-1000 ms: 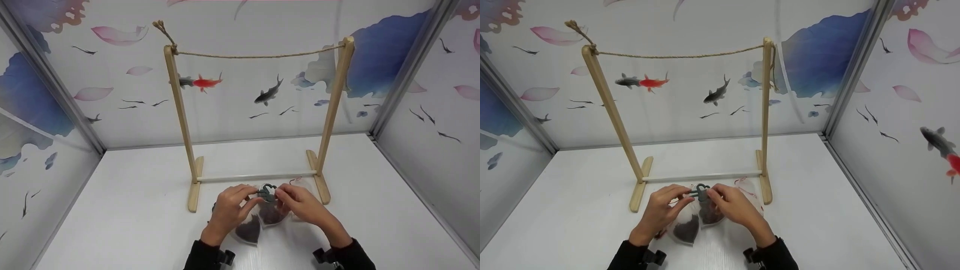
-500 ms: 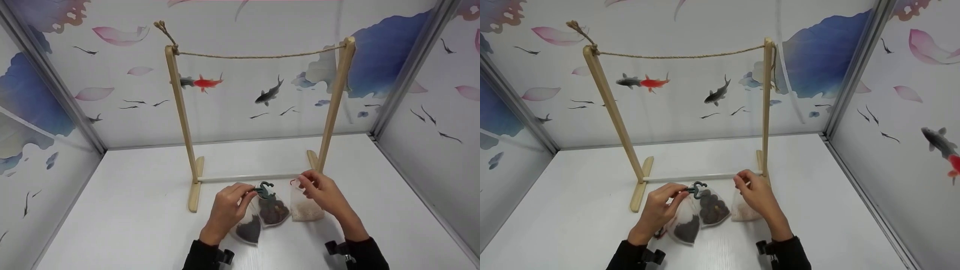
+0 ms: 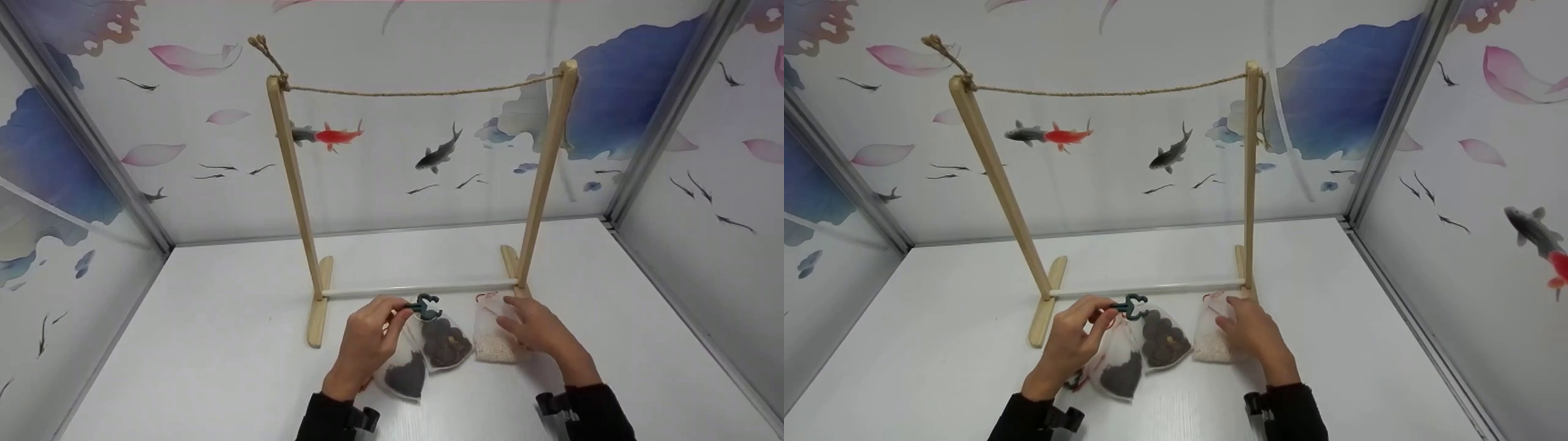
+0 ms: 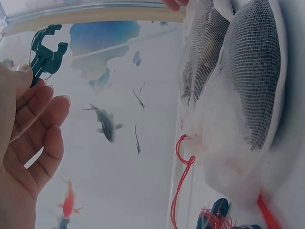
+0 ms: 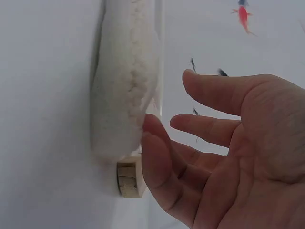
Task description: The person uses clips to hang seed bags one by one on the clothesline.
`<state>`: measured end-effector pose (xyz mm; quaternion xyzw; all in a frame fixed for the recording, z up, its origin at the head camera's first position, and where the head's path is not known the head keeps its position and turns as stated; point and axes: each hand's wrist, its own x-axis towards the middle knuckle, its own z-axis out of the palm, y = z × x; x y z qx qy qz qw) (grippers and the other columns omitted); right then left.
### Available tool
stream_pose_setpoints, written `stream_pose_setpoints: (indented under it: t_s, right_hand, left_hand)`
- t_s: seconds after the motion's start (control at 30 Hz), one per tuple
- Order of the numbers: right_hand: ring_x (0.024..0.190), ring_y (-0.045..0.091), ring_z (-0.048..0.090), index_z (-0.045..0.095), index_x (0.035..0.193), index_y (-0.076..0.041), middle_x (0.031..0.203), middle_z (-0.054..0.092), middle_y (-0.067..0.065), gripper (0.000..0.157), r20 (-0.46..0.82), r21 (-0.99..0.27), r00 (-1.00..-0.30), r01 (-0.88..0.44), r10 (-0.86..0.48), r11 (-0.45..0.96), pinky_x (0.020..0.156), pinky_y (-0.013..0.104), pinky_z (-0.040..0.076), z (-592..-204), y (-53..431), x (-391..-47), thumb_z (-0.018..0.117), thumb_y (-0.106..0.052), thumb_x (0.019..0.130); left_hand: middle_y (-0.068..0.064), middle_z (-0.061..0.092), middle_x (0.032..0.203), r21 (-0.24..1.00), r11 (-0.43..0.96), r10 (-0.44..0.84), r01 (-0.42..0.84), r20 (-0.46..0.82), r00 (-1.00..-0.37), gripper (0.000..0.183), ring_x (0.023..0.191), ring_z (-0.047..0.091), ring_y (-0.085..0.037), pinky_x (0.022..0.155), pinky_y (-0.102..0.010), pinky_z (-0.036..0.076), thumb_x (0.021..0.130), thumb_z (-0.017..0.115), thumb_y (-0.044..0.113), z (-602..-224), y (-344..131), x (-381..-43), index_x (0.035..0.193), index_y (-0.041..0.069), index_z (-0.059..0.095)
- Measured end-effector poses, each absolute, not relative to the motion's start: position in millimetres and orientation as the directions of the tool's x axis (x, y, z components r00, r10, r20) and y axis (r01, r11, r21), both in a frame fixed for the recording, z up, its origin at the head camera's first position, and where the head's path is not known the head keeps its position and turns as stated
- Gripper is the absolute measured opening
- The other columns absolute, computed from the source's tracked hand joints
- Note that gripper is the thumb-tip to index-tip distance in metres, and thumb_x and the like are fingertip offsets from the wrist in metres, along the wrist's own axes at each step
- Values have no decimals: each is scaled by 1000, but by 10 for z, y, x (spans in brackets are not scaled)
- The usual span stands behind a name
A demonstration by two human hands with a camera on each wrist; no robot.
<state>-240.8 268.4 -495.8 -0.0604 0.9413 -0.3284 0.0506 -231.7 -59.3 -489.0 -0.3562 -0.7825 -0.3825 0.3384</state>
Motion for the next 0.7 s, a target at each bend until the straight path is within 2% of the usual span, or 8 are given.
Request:
stream_pose_setpoints:
  t_s: [0.07, 0.23, 0.33, 0.4, 0.47, 0.57, 0.7]
  right_hand:
    - [132, 52, 44, 47, 143, 10, 142, 48, 35, 55, -79, -593, -980, -101, -183, 798, 104, 63, 39, -5001, 2673, -2415, 60, -24, 103]
    - [132, 53, 44, 39, 147, 12, 141, 48, 36, 60, -94, -594, -984, -66, -151, 802, 105, 63, 38, -5038, 2658, -2427, 62, -18, 101]
    - [119, 46, 56, 37, 148, 12, 131, 56, 35, 61, -116, -589, -989, -9, -95, 808, 96, 58, 47, -5024, 2663, -2425, 63, -17, 100]
    - [103, 38, 62, 43, 143, 12, 119, 62, 30, 55, -140, -585, -988, 33, -60, 811, 83, 51, 53, -5016, 2666, -2419, 64, -15, 99]
    - [90, 31, 61, 51, 135, 12, 110, 65, 24, 47, -156, -568, -987, 55, -42, 822, 72, 46, 53, -5014, 2668, -2416, 65, -13, 98]
    - [85, 27, 63, 61, 121, 12, 103, 67, 21, 34, -142, -540, -989, 41, -43, 841, 70, 44, 54, -5033, 2669, -2425, 67, -10, 96]
    - [79, 25, 60, 67, 109, 8, 93, 67, 14, 21, -105, -523, -993, 9, -54, 852, 69, 43, 51, -5044, 2669, -2440, 67, -7, 95]
  left_hand:
    - [2, 67, 93, 359, 456, 302, 815, 799, -521, 8, 73, 61, -4, 61, -17, 48, 96, 71, 12, -4896, -597, -2318, 102, 7, 70]
    - [2, 68, 92, 369, 453, 307, 811, 790, -531, 8, 74, 62, -4, 61, -17, 49, 96, 71, 13, -4892, -604, -2315, 101, 7, 71]
    - [2, 68, 92, 368, 454, 306, 812, 791, -529, 8, 73, 62, -4, 60, -19, 49, 96, 71, 12, -4888, -612, -2317, 102, 7, 71]
    - [3, 68, 92, 373, 455, 302, 809, 790, -534, 8, 73, 61, -3, 59, -19, 49, 96, 72, 13, -4888, -614, -2316, 102, 8, 71]
    - [3, 68, 93, 370, 458, 303, 809, 790, -533, 8, 73, 61, -3, 59, -20, 49, 96, 71, 13, -4888, -617, -2317, 102, 8, 71]
    - [4, 68, 92, 366, 462, 303, 808, 791, -531, 8, 72, 60, -3, 59, -19, 48, 96, 72, 13, -4891, -619, -2317, 102, 8, 71]
    - [3, 67, 92, 352, 467, 297, 811, 801, -519, 9, 70, 60, -3, 58, -20, 48, 95, 72, 12, -4891, -621, -2327, 103, 9, 71]
